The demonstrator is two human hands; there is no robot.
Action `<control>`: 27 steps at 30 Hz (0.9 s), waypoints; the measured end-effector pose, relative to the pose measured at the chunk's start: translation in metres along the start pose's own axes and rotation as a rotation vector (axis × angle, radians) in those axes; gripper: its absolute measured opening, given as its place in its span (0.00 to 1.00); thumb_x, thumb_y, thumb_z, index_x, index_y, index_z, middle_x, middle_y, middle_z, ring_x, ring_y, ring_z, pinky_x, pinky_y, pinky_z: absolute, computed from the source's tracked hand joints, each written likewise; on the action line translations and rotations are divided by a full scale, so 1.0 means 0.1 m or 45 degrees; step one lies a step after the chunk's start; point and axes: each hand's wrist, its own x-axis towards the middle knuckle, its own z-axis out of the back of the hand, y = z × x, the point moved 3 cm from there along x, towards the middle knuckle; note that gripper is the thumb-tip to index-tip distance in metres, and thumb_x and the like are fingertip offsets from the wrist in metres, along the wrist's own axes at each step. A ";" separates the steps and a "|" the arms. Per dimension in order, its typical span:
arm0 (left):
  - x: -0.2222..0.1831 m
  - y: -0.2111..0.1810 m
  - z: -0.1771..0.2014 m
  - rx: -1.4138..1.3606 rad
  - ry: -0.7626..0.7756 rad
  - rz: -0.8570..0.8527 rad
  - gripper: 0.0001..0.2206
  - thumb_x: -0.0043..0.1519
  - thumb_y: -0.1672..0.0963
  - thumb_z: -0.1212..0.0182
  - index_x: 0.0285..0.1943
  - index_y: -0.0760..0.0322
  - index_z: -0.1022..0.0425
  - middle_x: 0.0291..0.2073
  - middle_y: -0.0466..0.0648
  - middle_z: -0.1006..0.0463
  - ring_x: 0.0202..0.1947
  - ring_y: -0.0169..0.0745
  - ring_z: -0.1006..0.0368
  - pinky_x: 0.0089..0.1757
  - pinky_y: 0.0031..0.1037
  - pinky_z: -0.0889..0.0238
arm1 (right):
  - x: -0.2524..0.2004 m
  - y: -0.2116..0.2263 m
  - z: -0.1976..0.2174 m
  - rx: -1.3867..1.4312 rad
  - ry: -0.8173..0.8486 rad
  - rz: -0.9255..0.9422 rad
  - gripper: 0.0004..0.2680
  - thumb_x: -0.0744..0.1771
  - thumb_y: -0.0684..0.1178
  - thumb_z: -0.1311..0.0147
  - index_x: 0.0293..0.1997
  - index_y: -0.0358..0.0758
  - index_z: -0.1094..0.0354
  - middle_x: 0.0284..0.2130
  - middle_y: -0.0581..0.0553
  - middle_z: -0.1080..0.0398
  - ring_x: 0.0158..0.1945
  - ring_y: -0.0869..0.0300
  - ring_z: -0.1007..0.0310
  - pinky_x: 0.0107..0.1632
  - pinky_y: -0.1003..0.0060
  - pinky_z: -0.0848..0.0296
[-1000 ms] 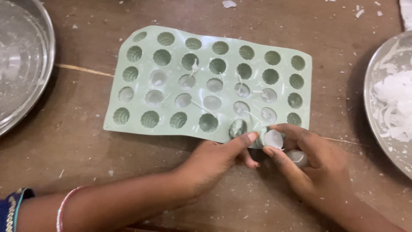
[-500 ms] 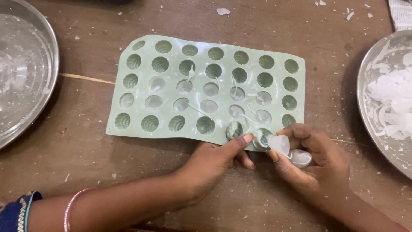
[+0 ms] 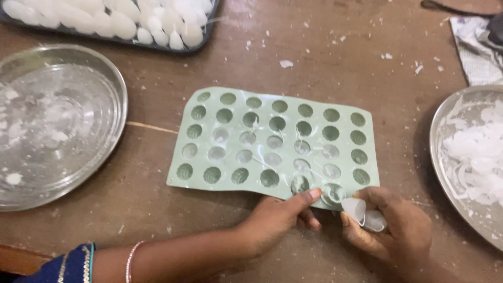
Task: Removing small white candles from a silicone mold by hand.
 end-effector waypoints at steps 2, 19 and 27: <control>0.03 0.06 0.04 0.016 -0.006 0.004 0.18 0.64 0.49 0.41 0.53 0.66 0.24 0.35 0.42 0.22 0.32 0.31 0.26 0.39 0.24 0.35 | 0.00 -0.01 -0.02 0.019 -0.040 0.040 0.19 0.56 0.51 0.31 0.45 0.35 0.31 0.27 0.45 0.25 0.27 0.60 0.23 0.31 0.67 0.27; 0.19 0.18 0.12 -0.091 0.047 0.155 0.21 0.68 0.50 0.44 0.55 0.75 0.27 0.32 0.52 0.21 0.37 0.38 0.21 0.50 0.32 0.28 | 0.21 -0.29 0.51 1.071 -0.486 -0.535 0.07 0.71 0.45 0.52 0.52 0.34 0.38 0.33 0.46 0.32 0.31 0.64 0.33 0.28 0.70 0.35; 0.23 0.19 0.17 -0.144 0.214 -0.028 0.19 0.70 0.52 0.45 0.60 0.73 0.29 0.47 0.52 0.22 0.35 0.36 0.24 0.43 0.32 0.26 | 1.18 0.48 0.13 0.650 0.791 -0.856 0.13 0.66 0.46 0.45 0.56 0.40 0.34 0.24 0.41 0.27 0.14 0.64 0.44 0.16 0.70 0.44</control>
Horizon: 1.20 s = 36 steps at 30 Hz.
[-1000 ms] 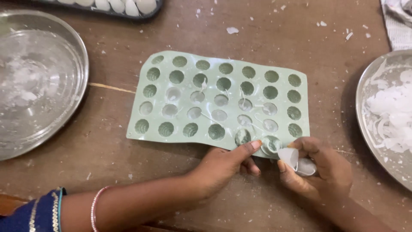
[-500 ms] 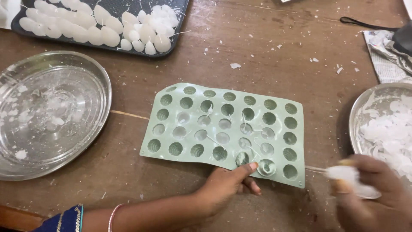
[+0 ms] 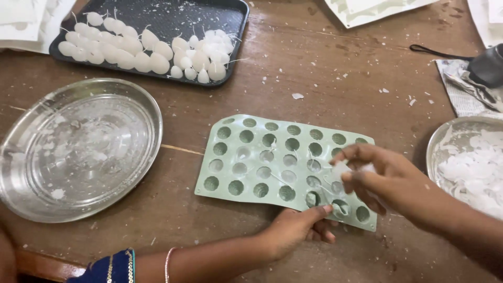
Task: Removing small white candles from a silicone mold by hand.
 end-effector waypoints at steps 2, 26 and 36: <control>0.02 0.03 0.00 0.022 0.014 0.032 0.19 0.70 0.51 0.45 0.60 0.73 0.29 0.48 0.52 0.22 0.35 0.36 0.23 0.44 0.31 0.26 | 0.23 0.49 -0.13 -0.085 0.042 0.089 0.11 0.66 0.47 0.47 0.54 0.38 0.33 0.25 0.42 0.27 0.15 0.65 0.43 0.16 0.70 0.42; 0.11 0.15 0.02 0.133 0.083 -0.172 0.14 0.72 0.52 0.48 0.56 0.66 0.29 0.41 0.49 0.21 0.35 0.37 0.21 0.36 0.23 0.38 | 2.85 1.61 -1.30 -0.929 -0.108 0.737 0.15 0.66 0.56 0.43 0.28 0.30 0.25 0.22 0.36 0.26 0.27 0.51 0.24 0.36 0.54 0.26; 0.08 0.11 0.01 0.137 0.088 -0.099 0.17 0.72 0.51 0.47 0.59 0.69 0.29 0.45 0.51 0.21 0.35 0.36 0.21 0.38 0.25 0.35 | 2.36 1.42 -0.99 -1.263 -0.026 0.615 0.15 0.65 0.58 0.42 0.30 0.32 0.23 0.25 0.38 0.22 0.30 0.52 0.23 0.39 0.54 0.26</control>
